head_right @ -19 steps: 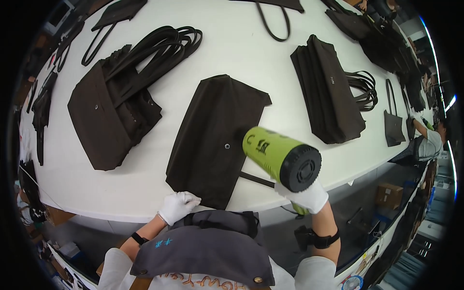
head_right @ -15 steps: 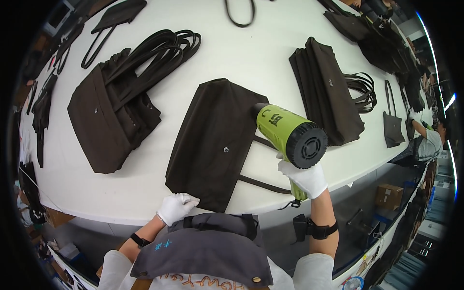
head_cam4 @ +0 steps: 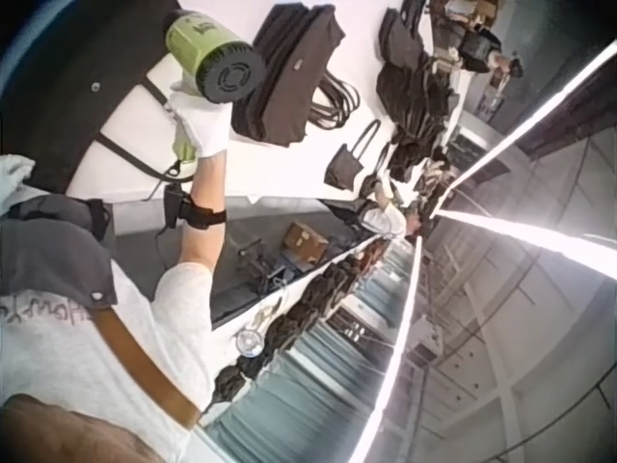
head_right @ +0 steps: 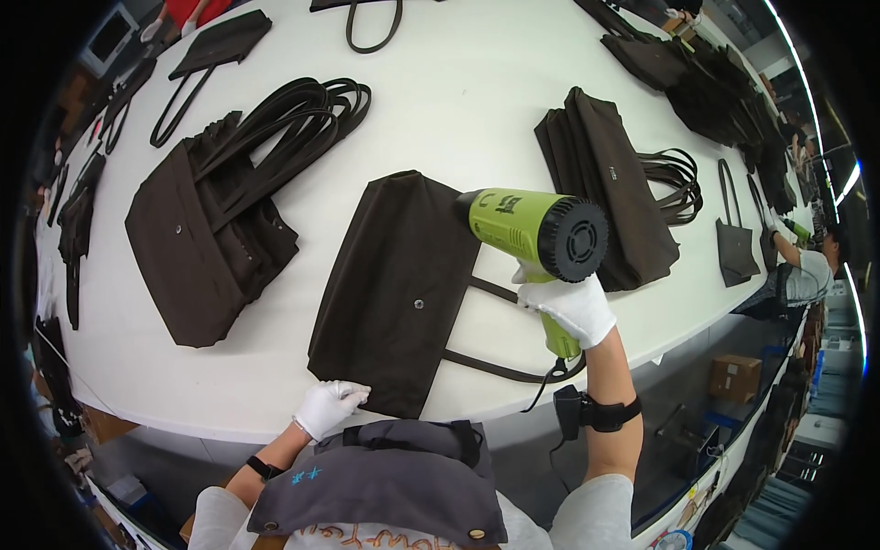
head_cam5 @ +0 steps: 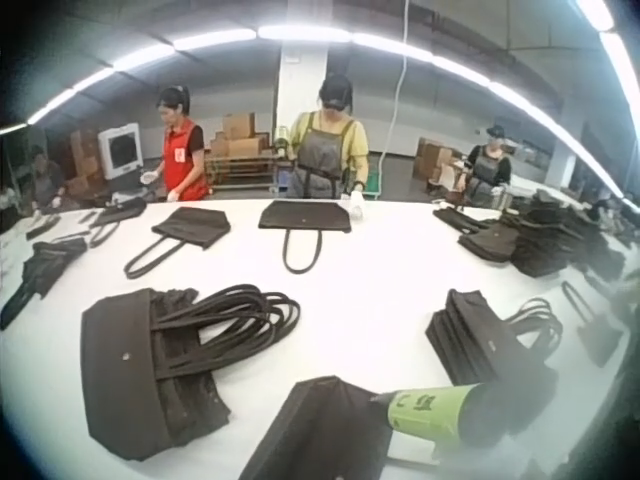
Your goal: Using a heat gun to smooth and finish leather tote bags at a workshop station.
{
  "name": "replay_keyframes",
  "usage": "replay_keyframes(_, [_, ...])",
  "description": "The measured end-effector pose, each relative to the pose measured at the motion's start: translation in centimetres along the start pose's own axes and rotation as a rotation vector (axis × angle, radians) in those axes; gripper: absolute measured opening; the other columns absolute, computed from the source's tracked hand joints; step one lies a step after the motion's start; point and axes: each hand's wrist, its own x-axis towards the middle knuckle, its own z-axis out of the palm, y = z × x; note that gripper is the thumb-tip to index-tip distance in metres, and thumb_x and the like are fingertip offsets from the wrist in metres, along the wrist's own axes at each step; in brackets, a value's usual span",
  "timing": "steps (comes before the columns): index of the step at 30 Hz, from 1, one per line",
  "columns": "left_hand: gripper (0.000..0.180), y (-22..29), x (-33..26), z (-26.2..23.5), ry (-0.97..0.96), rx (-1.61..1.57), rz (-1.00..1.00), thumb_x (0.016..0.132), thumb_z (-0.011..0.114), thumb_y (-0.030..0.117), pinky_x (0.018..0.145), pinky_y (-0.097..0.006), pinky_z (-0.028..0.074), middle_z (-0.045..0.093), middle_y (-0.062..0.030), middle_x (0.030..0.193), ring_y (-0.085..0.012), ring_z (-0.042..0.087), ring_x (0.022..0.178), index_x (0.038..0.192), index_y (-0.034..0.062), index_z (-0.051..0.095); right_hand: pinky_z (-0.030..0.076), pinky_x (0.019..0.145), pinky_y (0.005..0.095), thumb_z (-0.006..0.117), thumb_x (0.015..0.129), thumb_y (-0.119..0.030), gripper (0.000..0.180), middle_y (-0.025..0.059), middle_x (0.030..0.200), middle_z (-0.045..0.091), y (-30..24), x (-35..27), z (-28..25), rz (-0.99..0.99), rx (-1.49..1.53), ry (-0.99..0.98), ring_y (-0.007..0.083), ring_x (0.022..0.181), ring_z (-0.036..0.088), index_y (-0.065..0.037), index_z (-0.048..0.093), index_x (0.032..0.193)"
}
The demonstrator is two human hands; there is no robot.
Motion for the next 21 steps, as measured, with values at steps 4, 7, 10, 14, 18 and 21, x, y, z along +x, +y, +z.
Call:
replay_keyframes(4, [0.024, -1.3, 0.4, 0.7, -0.026, -0.116, -0.024, 0.088, 0.058, 0.028, 0.072, -0.032, 0.054, 0.071, -0.0074, 0.086, -0.0222, 0.069, 0.077, 0.094, 0.0109, 0.073, 0.050, 0.057, 0.0264, 0.066, 0.067, 0.001, 0.023, 0.0060, 0.079, 0.065, -0.3, 1.0, 0.3, 0.010, 0.001, -0.009, 0.0122, 0.062, 0.060, 0.001, 0.065, 0.090])
replay_keyframes(7, [0.024, -1.5, 0.4, 0.9, -0.024, -0.134, -0.012, 0.088, 0.057, 0.027, 0.072, -0.031, 0.054, 0.071, -0.0077, 0.086, -0.0222, 0.069, 0.078, 0.094, 0.0109, 0.073, 0.050, 0.056, 0.0261, 0.065, 0.068, 0.001, 0.023, 0.0062, 0.080, 0.065, 0.8, 0.6, -0.9, 0.010, -0.075, 0.019, 0.0125, 0.063, 0.061, 0.002, 0.064, 0.091])
replay_keyframes(10, [0.024, -1.5, 0.0, 0.9, 0.012, -0.102, -0.008, 0.088, 0.057, 0.027, 0.072, -0.031, 0.054, 0.071, -0.0079, 0.085, -0.0221, 0.069, 0.078, 0.094, 0.0108, 0.073, 0.049, 0.056, 0.0258, 0.066, 0.066, 0.001, 0.025, 0.0060, 0.079, 0.065, 1.5, -2.6, -2.1, 0.072, 0.012, -0.042, 0.0122, 0.062, 0.060, 0.001, 0.064, 0.090])
replay_keyframes(14, [0.026, -1.5, 0.0, 0.6, -0.003, -0.070, 0.002, 0.090, 0.055, 0.026, 0.074, -0.031, 0.055, 0.071, -0.0091, 0.088, -0.0215, 0.069, 0.078, 0.097, 0.0082, 0.073, 0.050, 0.058, 0.0260, 0.067, 0.066, 0.003, 0.032, 0.0060, 0.081, 0.063, 1.3, -4.6, -3.0, 0.154, -0.037, -0.075, 0.0125, 0.065, 0.059, 0.002, 0.062, 0.097])
replay_keyframes(18, [0.028, 0.7, 0.3, -0.8, -0.167, -0.263, -0.190, 0.092, 0.053, 0.024, 0.076, -0.029, 0.055, 0.071, -0.0110, 0.091, -0.0192, 0.070, 0.078, 0.102, 0.0046, 0.070, 0.049, 0.057, 0.0256, 0.067, 0.066, 0.001, 0.029, 0.0052, 0.080, 0.062, 1.8, -2.3, -3.3, 0.126, -0.003, 0.004, 0.0125, 0.063, 0.057, 0.001, 0.062, 0.095])
replay_keyframes(21, [0.030, 0.2, 0.2, -0.6, -0.150, -0.231, -0.179, 0.092, 0.052, 0.024, 0.076, -0.029, 0.055, 0.071, -0.0117, 0.092, -0.0183, 0.070, 0.079, 0.104, 0.0038, 0.069, 0.049, 0.057, 0.0258, 0.068, 0.066, 0.001, 0.027, 0.0047, 0.080, 0.062, 1.2, -2.1, -3.4, 0.104, -0.004, 0.050, 0.0124, 0.064, 0.057, 0.002, 0.062, 0.092])
